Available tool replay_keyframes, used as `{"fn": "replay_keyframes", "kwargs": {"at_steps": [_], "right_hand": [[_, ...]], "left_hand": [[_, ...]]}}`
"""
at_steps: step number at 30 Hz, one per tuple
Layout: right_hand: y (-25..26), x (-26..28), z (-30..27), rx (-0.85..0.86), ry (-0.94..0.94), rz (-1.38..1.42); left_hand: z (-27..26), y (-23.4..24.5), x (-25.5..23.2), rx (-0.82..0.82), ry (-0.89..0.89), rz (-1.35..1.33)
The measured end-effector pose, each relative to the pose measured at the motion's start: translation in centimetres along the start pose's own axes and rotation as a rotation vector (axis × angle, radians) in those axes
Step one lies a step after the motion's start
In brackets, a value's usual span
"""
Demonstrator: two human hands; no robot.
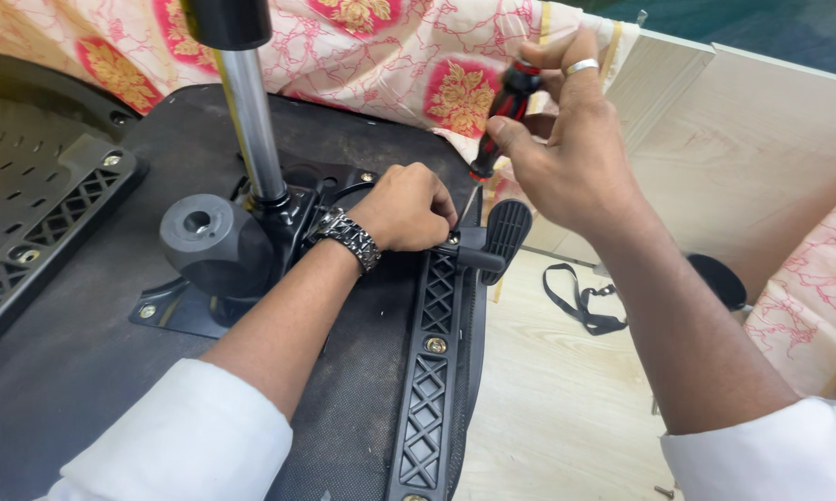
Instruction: The person uses a screwdriver to tighten screws into the underside of an overturned chair, securing a plastic frame to the seat base. The person repeatedly picks up screws and fastens them in place.
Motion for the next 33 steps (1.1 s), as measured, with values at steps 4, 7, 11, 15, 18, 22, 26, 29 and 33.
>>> {"fn": "replay_keyframes", "kwargs": {"at_steps": [4, 7, 11, 15, 18, 22, 26, 29, 33], "right_hand": [[-1.3, 0.3, 0.1, 0.040, -0.068, -0.026], [-2.4, 1.1, 1.0, 0.046, -0.023, -0.188], [-2.9, 1.5, 1.7, 0.031, -0.014, -0.201], [-3.8, 2.2, 1.2, -0.102, 0.125, -0.322], [-4.8, 2.9, 0.5, -0.222, 0.218, -0.461], [-6.2, 3.4, 0.1, -0.331, 0.109, -0.535], [-7.3, 4.1, -0.1, -0.365, 0.190, -0.541], [-4.9, 3.4, 0.3, -0.343, 0.254, -0.498], [2.6, 2.3, -1.2, -0.421, 0.313, -0.358]], "left_hand": [[0.1, -0.1, 0.1, -0.003, 0.008, 0.012], [0.1, -0.1, 0.0, -0.022, -0.030, 0.036], [0.2, -0.4, 0.2, -0.027, -0.026, 0.025], [0.3, -0.7, 0.4, -0.057, -0.057, 0.030], [0.5, -1.2, 0.6, -0.093, -0.095, 0.026], [0.6, -1.3, 0.6, -0.203, -0.182, -0.032], [0.4, -0.6, 0.2, -0.273, -0.208, 0.029], [0.5, -0.8, 0.4, -0.170, -0.066, -0.003], [-0.1, -0.3, 0.2, -0.233, -0.089, -0.105]]}}
Point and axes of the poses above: each hand's wrist, its own z-axis towards the middle knuckle, its own y-axis out of the back of the hand, x = y × z, the point moved 5 cm from there along z, towards the middle knuckle, and after that the axes turned 10 degrees about z, right-handed, at the moved point
